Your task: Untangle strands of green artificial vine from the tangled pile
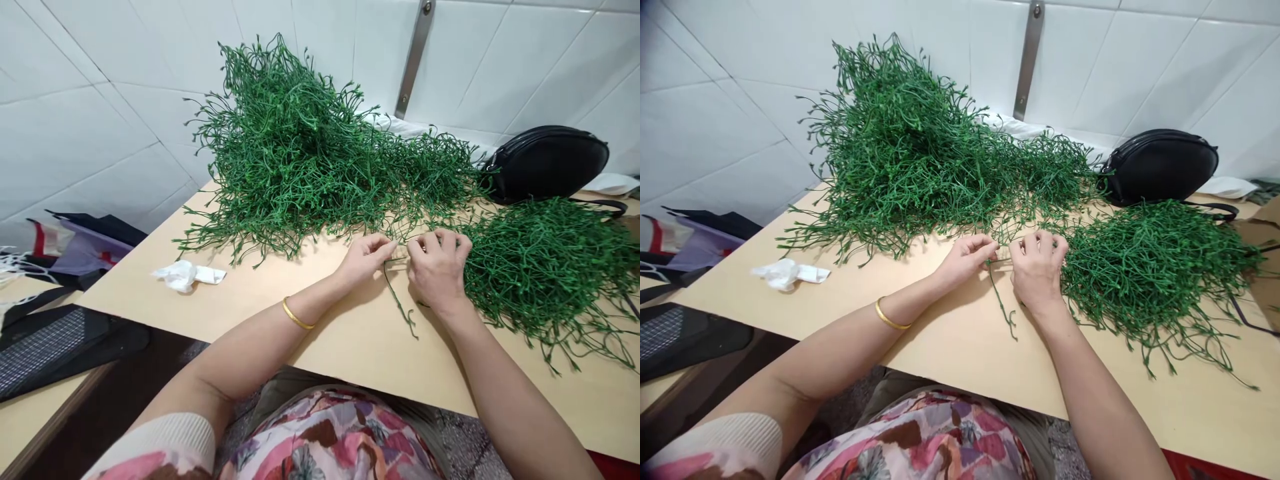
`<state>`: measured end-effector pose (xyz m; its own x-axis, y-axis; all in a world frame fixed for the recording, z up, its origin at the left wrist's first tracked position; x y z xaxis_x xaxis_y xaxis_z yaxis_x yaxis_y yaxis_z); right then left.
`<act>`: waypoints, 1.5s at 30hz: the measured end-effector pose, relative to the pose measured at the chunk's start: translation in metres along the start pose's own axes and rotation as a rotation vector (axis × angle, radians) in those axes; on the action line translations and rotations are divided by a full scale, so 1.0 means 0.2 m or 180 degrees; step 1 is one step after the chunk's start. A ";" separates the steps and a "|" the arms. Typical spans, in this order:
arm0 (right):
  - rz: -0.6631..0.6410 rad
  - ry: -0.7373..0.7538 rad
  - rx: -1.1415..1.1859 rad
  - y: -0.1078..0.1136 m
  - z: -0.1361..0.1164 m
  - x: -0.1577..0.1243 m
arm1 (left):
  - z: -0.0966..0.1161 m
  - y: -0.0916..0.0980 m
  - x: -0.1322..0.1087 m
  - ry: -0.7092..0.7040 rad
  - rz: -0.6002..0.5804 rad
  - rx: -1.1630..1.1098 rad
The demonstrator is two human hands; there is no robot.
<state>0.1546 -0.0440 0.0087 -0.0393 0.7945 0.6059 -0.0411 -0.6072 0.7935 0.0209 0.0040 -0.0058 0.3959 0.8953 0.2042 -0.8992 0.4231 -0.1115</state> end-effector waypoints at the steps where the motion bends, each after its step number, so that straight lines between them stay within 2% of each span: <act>1: 0.0068 0.0075 -0.0005 0.01 -0.01 0.00 | 0.00 0.00 0.00 0.0104 0.0051 -0.0135; 6: 0.0130 0.0203 0.0094 0.04 -0.03 -0.01 | -0.03 0.00 0.00 0.0898 0.0149 -0.1314; 9: 0.0099 0.0294 0.0184 0.04 -0.05 -0.02 | -0.04 -0.01 0.00 0.1133 0.0146 -0.1603; 11: -0.0008 0.0311 0.0269 0.02 -0.05 -0.02 | -0.03 0.00 0.00 0.1025 0.0245 -0.1513; 13: -0.0187 0.0202 0.0433 -0.02 -0.03 -0.03 | 0.01 0.02 0.01 0.0696 0.0414 -0.1266; 16: -0.0471 -0.0129 0.0725 -0.08 0.05 -0.03 | 0.09 0.06 0.02 0.0160 0.0714 -0.0964; 18: -0.0630 -0.0339 0.0854 -0.11 0.12 -0.03 | 0.13 0.09 0.03 0.0001 0.0875 -0.0884; 20: -0.0608 -0.0609 0.1105 -0.12 0.18 -0.03 | 0.15 0.11 0.04 -0.0044 0.0957 -0.0887; 22: -0.0345 -0.0999 0.1569 -0.10 0.22 -0.02 | 0.15 0.12 0.04 -0.0002 0.0860 -0.0907; 26: 0.0314 -0.1732 0.2566 -0.05 0.25 0.00 | 0.14 0.09 0.03 0.0274 0.0368 -0.0767; 29: 0.0508 -0.1880 0.3093 -0.02 0.23 0.00 | 0.15 0.07 0.01 0.0336 0.0189 -0.0490; 32: 0.0554 -0.1777 0.3338 0.02 0.21 0.01 | 0.16 0.05 0.00 0.0238 0.0021 -0.0095; 35: 0.0332 -0.1201 0.3117 0.07 0.15 0.02 | 0.13 0.03 0.00 0.0135 -0.0262 0.0179; 39: -0.0667 -0.0289 0.2778 0.08 0.05 0.03 | 0.09 0.00 -0.01 0.0198 -0.0628 0.0128; 41: -0.1147 -0.0272 0.2872 0.05 0.03 0.03 | 0.09 0.00 -0.01 0.0192 -0.0678 0.0123; 42: -0.1262 -0.0383 0.2918 0.04 0.04 0.03 | 0.09 0.00 0.00 0.0156 -0.0671 0.0183; 43: -0.1242 -0.0550 0.2937 0.03 0.05 0.03 | 0.10 0.00 0.00 0.0088 -0.0664 0.0300; 45: -0.0753 -0.0920 0.2882 0.05 0.09 0.03 | 0.14 0.00 0.02 -0.0175 -0.0637 0.0668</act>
<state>0.1711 -0.0451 0.0212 0.1223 0.9394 0.3202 0.7702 -0.2933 0.5664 0.0169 0.0043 0.0221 0.5638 0.7857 0.2548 -0.8254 0.5473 0.1386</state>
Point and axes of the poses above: each hand's wrist, its own x-axis towards the middle knuckle, its own y-axis out of the back of the hand, z = x × y, the point moved 2 cm from there along x, towards the middle knuckle, and after that the axes turned 11 degrees about -y, right-handed, at the moved point
